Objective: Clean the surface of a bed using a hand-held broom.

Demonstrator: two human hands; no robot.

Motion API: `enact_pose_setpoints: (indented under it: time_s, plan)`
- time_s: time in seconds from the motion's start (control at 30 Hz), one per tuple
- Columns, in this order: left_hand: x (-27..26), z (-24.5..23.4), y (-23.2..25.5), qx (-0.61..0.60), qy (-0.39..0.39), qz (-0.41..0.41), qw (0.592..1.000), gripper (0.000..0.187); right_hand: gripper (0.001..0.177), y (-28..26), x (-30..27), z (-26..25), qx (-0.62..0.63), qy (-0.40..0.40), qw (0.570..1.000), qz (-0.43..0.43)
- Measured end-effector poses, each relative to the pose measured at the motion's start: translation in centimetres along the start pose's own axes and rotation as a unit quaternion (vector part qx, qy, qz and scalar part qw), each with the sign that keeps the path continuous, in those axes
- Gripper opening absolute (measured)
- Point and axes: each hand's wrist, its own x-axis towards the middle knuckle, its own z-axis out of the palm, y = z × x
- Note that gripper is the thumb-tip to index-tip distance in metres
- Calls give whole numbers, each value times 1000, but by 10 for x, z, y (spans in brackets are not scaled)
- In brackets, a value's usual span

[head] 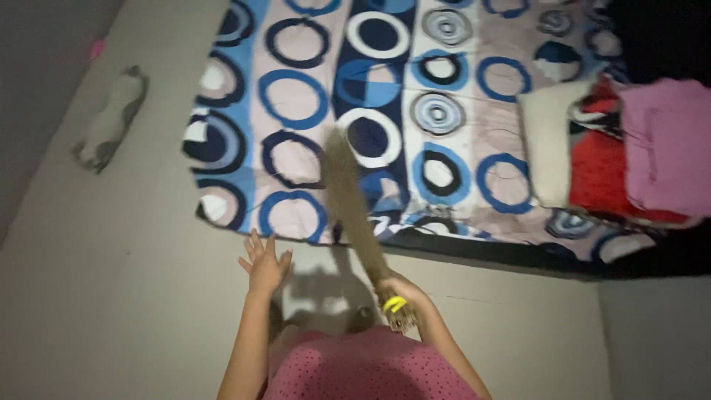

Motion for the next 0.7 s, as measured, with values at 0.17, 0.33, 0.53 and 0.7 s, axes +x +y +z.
enact_pose_setpoints:
  time_s: [0.17, 0.33, 0.53, 0.7]
  plan:
    - [6, -59, -50, -1, 31, -35, 999, 76, 31, -106, 5, 104, 7, -125, 989, -74]
    - [15, -109, -100, -6, 66, -52, 996, 76, 27, -145, 24, 150, 44, -63, 995, -69]
    - [16, -148, -140, 5, 87, -75, 993, 70, 28, -164, 66, 157, 194, 16, 965, -174]
    - [5, -154, -162, -7, 74, -114, 991, 71, 36, -143, 113, 166, 265, 18, 959, -102]
